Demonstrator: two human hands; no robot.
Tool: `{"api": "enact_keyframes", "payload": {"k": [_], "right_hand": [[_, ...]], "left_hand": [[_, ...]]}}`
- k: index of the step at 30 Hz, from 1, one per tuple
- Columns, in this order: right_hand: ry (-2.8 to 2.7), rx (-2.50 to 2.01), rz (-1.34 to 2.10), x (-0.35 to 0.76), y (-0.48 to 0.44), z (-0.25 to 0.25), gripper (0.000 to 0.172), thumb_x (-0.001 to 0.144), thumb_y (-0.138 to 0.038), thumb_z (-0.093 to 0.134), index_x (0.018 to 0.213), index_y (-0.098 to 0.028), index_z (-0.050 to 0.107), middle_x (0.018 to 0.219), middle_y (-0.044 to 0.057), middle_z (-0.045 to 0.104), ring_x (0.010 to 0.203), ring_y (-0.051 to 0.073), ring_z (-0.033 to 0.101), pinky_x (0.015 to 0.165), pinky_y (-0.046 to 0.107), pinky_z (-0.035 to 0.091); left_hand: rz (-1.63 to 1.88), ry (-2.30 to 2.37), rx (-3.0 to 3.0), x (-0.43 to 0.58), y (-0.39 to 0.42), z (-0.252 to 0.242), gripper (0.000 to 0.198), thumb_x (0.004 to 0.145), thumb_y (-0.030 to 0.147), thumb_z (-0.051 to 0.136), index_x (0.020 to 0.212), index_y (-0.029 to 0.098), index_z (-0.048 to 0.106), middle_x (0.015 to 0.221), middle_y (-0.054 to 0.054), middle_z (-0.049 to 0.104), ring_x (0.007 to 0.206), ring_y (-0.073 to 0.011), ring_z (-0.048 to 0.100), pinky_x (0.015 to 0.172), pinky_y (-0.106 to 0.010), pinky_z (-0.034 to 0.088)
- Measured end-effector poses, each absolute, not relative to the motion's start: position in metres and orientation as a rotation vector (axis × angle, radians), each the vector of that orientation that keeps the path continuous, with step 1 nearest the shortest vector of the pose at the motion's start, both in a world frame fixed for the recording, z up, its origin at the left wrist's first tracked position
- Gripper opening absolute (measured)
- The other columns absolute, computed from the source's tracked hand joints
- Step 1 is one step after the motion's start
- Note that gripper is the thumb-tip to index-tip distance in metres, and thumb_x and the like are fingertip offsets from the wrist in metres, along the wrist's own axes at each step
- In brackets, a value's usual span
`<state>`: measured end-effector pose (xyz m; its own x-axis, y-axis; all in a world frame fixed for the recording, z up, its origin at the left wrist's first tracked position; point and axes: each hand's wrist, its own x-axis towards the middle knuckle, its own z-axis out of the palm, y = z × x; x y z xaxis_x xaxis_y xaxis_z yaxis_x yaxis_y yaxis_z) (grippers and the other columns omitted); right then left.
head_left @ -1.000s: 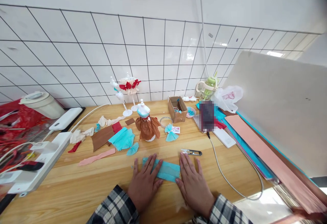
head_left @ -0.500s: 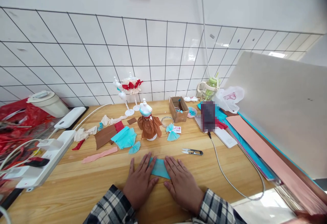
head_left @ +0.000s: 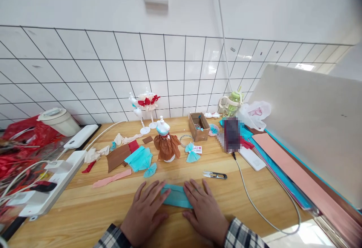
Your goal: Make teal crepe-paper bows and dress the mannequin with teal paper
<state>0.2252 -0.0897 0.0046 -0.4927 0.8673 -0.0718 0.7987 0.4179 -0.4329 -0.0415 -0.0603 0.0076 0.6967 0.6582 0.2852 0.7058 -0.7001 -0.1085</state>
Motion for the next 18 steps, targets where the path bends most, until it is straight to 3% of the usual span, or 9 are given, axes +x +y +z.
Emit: {"api": "enact_keyframes", "payload": {"k": [3, 7, 8, 10, 13, 15, 18], "right_hand": [[-2.494, -1.482, 0.652, 0.225, -0.083, 0.015, 0.053, 0.094, -0.049, 0.039, 0.143, -0.029, 0.037, 0.149, 0.001, 0.038, 0.140, 0.029, 0.023, 0.114, 0.058, -0.003], [-2.481, -1.495, 0.608, 0.229, -0.075, 0.028, 0.039, 0.098, -0.041, 0.034, 0.131, -0.032, 0.053, 0.141, 0.000, 0.049, 0.138, 0.028, 0.028, 0.113, 0.058, -0.002], [-2.478, -1.500, 0.590, 0.230, -0.074, 0.030, 0.038, 0.098, -0.040, 0.034, 0.128, -0.032, 0.055, 0.141, -0.001, 0.049, 0.138, 0.028, 0.027, 0.113, 0.057, 0.000], [-2.457, -1.507, 0.542, 0.233, -0.074, 0.030, 0.038, 0.096, -0.039, 0.039, 0.131, -0.032, 0.052, 0.144, 0.000, 0.045, 0.138, 0.027, 0.027, 0.114, 0.054, 0.005], [-2.450, -1.429, 0.477, 0.233, -0.077, 0.019, 0.053, 0.087, -0.044, 0.055, 0.137, -0.032, 0.043, 0.145, 0.002, 0.043, 0.129, 0.025, 0.037, 0.110, 0.043, 0.022], [-2.513, -1.322, 0.423, 0.228, -0.077, 0.006, 0.047, 0.080, -0.046, 0.064, 0.124, -0.032, 0.053, 0.128, 0.002, 0.056, 0.113, 0.023, 0.049, 0.100, 0.037, 0.032], [-2.574, -1.228, 0.199, 0.219, -0.073, -0.015, 0.020, 0.080, -0.041, 0.066, 0.094, -0.027, 0.062, 0.094, 0.001, 0.065, 0.092, 0.022, 0.054, 0.092, 0.039, 0.033]], "left_hand": [[-0.369, -1.036, -2.855, -0.033, -0.060, 0.016, 0.052, 0.083, 0.046, 0.059, 0.133, 0.038, 0.047, 0.135, 0.001, 0.056, 0.117, -0.0217, 0.050, 0.109, -0.043, 0.017], [-0.407, -1.166, -2.998, -0.019, -0.059, 0.017, 0.077, 0.066, 0.061, 0.069, 0.134, 0.033, 0.046, 0.130, -0.005, 0.059, 0.114, -0.0268, 0.051, 0.107, -0.049, 0.020], [-0.410, -1.166, -3.026, -0.017, -0.058, 0.015, 0.074, 0.065, 0.060, 0.070, 0.131, 0.033, 0.049, 0.127, -0.005, 0.060, 0.113, -0.0268, 0.051, 0.107, -0.050, 0.019], [-0.434, -1.126, -3.074, -0.014, -0.057, 0.010, 0.048, 0.073, 0.049, 0.068, 0.117, 0.033, 0.058, 0.116, -0.001, 0.065, 0.108, -0.0229, 0.055, 0.109, -0.048, 0.016], [-0.519, -1.111, -3.082, -0.015, -0.055, 0.001, 0.013, 0.086, 0.031, 0.057, 0.097, 0.031, 0.064, 0.095, 0.004, 0.069, 0.093, -0.0152, 0.060, 0.111, -0.044, 0.011], [-0.547, -1.136, -3.069, -0.016, -0.054, -0.003, 0.013, 0.087, 0.025, 0.054, 0.093, 0.030, 0.064, 0.088, 0.005, 0.069, 0.086, -0.0133, 0.061, 0.111, -0.044, 0.010], [-0.559, -1.191, -3.074, -0.018, -0.051, -0.004, 0.015, 0.085, 0.023, 0.053, 0.093, 0.030, 0.064, 0.088, 0.005, 0.070, 0.085, -0.0136, 0.062, 0.111, -0.045, 0.011]]}}
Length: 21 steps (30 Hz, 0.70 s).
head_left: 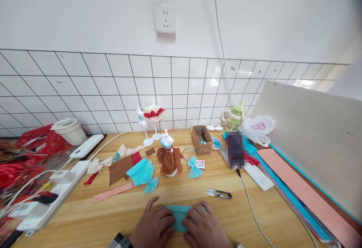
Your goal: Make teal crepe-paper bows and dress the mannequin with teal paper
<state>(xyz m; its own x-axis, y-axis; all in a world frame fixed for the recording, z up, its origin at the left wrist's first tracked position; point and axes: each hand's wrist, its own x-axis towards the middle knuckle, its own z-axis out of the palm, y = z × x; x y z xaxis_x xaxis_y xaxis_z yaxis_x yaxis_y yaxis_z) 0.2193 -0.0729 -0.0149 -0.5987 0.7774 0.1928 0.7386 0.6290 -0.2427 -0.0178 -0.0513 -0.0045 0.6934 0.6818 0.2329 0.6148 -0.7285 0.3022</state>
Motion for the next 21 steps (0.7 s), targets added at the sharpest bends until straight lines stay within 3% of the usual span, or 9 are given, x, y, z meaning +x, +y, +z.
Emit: {"api": "enact_keyframes", "payload": {"k": [2, 6, 11, 14, 17, 21], "right_hand": [[-2.563, -1.205, 0.062, 0.215, -0.068, -0.022, 0.006, 0.084, -0.029, 0.061, 0.082, -0.024, 0.060, 0.080, 0.000, 0.064, 0.084, 0.020, 0.053, 0.091, 0.039, 0.031], [-2.493, -1.258, 0.182, 0.214, -0.062, -0.013, 0.004, 0.083, -0.027, 0.059, 0.081, -0.024, 0.061, 0.081, 0.000, 0.064, 0.086, 0.019, 0.052, 0.090, 0.039, 0.029], [-2.328, -1.398, 0.569, 0.217, -0.067, 0.011, 0.015, 0.082, -0.020, 0.058, 0.093, -0.028, 0.062, 0.083, -0.004, 0.066, 0.086, 0.017, 0.053, 0.089, 0.035, 0.031], [-2.272, -1.381, 0.588, 0.218, -0.072, 0.017, 0.029, 0.080, -0.020, 0.061, 0.108, -0.029, 0.059, 0.098, -0.001, 0.064, 0.095, 0.019, 0.052, 0.088, 0.034, 0.033], [-2.280, -1.346, 0.531, 0.222, -0.076, 0.015, 0.020, 0.084, -0.018, 0.055, 0.102, -0.026, 0.061, 0.099, 0.002, 0.062, 0.096, 0.020, 0.050, 0.087, 0.034, 0.035], [-2.376, -1.296, 0.453, 0.226, -0.078, 0.012, 0.018, 0.090, -0.019, 0.049, 0.102, -0.026, 0.062, 0.098, 0.002, 0.061, 0.094, 0.019, 0.050, 0.087, 0.033, 0.035]], "left_hand": [[0.462, 1.039, 2.678, -0.021, -0.049, -0.003, 0.023, 0.082, 0.029, 0.058, 0.105, 0.031, 0.061, 0.097, 0.002, 0.070, 0.089, -0.0163, 0.063, 0.111, -0.045, 0.015], [0.352, 0.930, 2.711, -0.027, -0.048, -0.001, 0.065, 0.064, 0.042, 0.072, 0.124, 0.029, 0.050, 0.112, -0.001, 0.069, 0.097, -0.0214, 0.063, 0.108, -0.045, 0.023], [0.540, 1.161, 2.746, -0.026, -0.057, 0.005, 0.046, 0.066, 0.021, 0.067, 0.110, 0.027, 0.056, 0.115, -0.001, 0.067, 0.105, -0.0209, 0.059, 0.110, -0.047, 0.017], [0.705, 1.081, 2.822, -0.024, -0.062, 0.009, 0.027, 0.072, 0.023, 0.065, 0.099, 0.027, 0.060, 0.106, 0.001, 0.069, 0.099, -0.0178, 0.059, 0.108, -0.043, 0.020], [0.909, 0.967, 2.881, -0.021, -0.066, 0.010, 0.004, 0.083, 0.023, 0.059, 0.085, 0.026, 0.062, 0.088, 0.004, 0.070, 0.088, -0.0133, 0.060, 0.106, -0.038, 0.027], [0.817, 0.905, 3.005, -0.017, -0.066, 0.011, 0.024, 0.092, 0.018, 0.046, 0.107, 0.025, 0.062, 0.097, 0.001, 0.071, 0.090, -0.0136, 0.061, 0.095, -0.031, 0.041]]}}
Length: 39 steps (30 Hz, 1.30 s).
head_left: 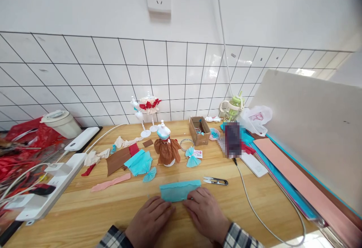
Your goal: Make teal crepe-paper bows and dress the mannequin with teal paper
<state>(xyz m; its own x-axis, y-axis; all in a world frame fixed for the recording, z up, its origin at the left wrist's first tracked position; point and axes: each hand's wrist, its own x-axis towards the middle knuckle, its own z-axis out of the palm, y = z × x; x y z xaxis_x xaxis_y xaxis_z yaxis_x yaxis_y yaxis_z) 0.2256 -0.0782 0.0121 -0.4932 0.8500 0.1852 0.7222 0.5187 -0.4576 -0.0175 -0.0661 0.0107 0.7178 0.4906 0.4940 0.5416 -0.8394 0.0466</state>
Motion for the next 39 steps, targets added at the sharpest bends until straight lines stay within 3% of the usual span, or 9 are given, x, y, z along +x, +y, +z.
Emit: {"api": "enact_keyframes", "payload": {"k": [8, 15, 20, 26, 28, 31, 32, 35, 39], "right_hand": [[-2.402, -1.472, 0.536, 0.221, -0.071, 0.019, 0.022, 0.088, -0.021, 0.053, 0.107, -0.027, 0.061, 0.103, 0.001, 0.059, 0.099, 0.019, 0.050, 0.092, 0.033, 0.035], [-2.375, -1.516, 0.491, 0.217, -0.067, 0.024, 0.026, 0.082, -0.030, 0.063, 0.108, -0.028, 0.059, 0.106, 0.001, 0.058, 0.100, 0.020, 0.049, 0.089, 0.033, 0.033], [-2.410, -1.401, 0.385, 0.212, -0.068, 0.026, 0.013, 0.087, -0.033, 0.058, 0.098, -0.027, 0.063, 0.102, 0.001, 0.063, 0.098, 0.020, 0.049, 0.090, 0.038, 0.029], [-2.280, -1.488, 0.616, 0.223, -0.057, 0.048, 0.014, 0.090, -0.031, 0.057, 0.090, -0.027, 0.071, 0.088, 0.000, 0.069, 0.089, 0.017, 0.058, 0.084, 0.032, 0.035], [-2.221, -1.461, 0.738, 0.228, -0.052, 0.064, 0.016, 0.090, -0.032, 0.057, 0.091, -0.027, 0.072, 0.087, 0.000, 0.072, 0.086, 0.017, 0.061, 0.081, 0.030, 0.038], [-2.149, -1.376, 0.852, 0.230, -0.045, 0.090, 0.016, 0.089, -0.034, 0.058, 0.090, -0.027, 0.073, 0.086, -0.001, 0.074, 0.082, 0.016, 0.065, 0.078, 0.027, 0.042], [-2.134, -1.336, 0.870, 0.229, -0.043, 0.098, 0.016, 0.088, -0.034, 0.059, 0.090, -0.027, 0.074, 0.086, -0.001, 0.074, 0.081, 0.016, 0.065, 0.077, 0.027, 0.043], [-2.078, -1.252, 0.881, 0.223, -0.039, 0.118, 0.015, 0.086, -0.033, 0.061, 0.090, -0.026, 0.074, 0.096, 0.000, 0.073, 0.088, 0.016, 0.066, 0.080, 0.025, 0.045], [-2.096, -1.326, 0.878, 0.222, -0.039, 0.132, 0.016, 0.086, -0.033, 0.059, 0.088, -0.024, 0.073, 0.083, 0.000, 0.073, 0.074, 0.015, 0.065, 0.068, 0.024, 0.044]], "left_hand": [[-0.436, -1.272, -2.923, -0.014, -0.053, 0.008, 0.022, 0.090, 0.025, 0.051, 0.108, 0.023, 0.063, 0.094, -0.003, 0.069, 0.086, -0.0184, 0.062, 0.081, -0.033, 0.051], [-0.687, -1.151, -2.834, -0.016, -0.045, -0.006, 0.021, 0.089, 0.015, 0.048, 0.093, 0.026, 0.065, 0.088, 0.003, 0.069, 0.092, -0.0156, 0.060, 0.107, -0.042, 0.028], [-0.845, -1.240, -2.784, -0.007, -0.056, 0.015, 0.026, 0.088, 0.013, 0.042, 0.089, 0.025, 0.065, 0.096, 0.000, 0.070, 0.096, -0.0165, 0.060, 0.107, -0.043, 0.027], [-0.985, -1.556, -2.708, -0.040, -0.042, 0.043, 0.031, 0.087, 0.033, 0.054, 0.118, 0.025, 0.058, 0.113, -0.006, 0.067, 0.106, -0.0231, 0.060, 0.097, -0.039, 0.045], [-1.166, -1.805, -2.626, -0.053, -0.020, 0.059, 0.039, 0.089, 0.038, 0.052, 0.125, 0.023, 0.053, 0.123, -0.008, 0.062, 0.115, -0.0264, 0.056, 0.100, -0.042, 0.044], [-1.503, -1.813, -2.798, -0.059, 0.028, 0.088, 0.070, 0.088, 0.044, 0.052, 0.147, 0.019, 0.024, 0.149, -0.013, 0.038, 0.136, -0.0293, 0.035, 0.110, -0.045, 0.033], [-1.498, -1.775, -2.931, -0.056, 0.045, 0.097, 0.076, 0.085, 0.047, 0.057, 0.148, 0.020, 0.023, 0.151, -0.012, 0.033, 0.140, -0.0302, 0.027, 0.112, -0.045, 0.030], [-1.521, -1.781, -3.117, -0.038, 0.087, 0.113, 0.087, 0.069, 0.049, 0.074, 0.141, 0.018, 0.038, 0.145, -0.014, 0.043, 0.140, -0.0343, 0.027, 0.112, -0.048, 0.028], [-1.709, -1.744, -3.250, -0.012, 0.101, 0.117, 0.055, 0.069, 0.049, 0.072, 0.111, 0.014, 0.063, 0.114, -0.011, 0.067, 0.112, -0.0310, 0.058, 0.100, -0.045, 0.043]]}}
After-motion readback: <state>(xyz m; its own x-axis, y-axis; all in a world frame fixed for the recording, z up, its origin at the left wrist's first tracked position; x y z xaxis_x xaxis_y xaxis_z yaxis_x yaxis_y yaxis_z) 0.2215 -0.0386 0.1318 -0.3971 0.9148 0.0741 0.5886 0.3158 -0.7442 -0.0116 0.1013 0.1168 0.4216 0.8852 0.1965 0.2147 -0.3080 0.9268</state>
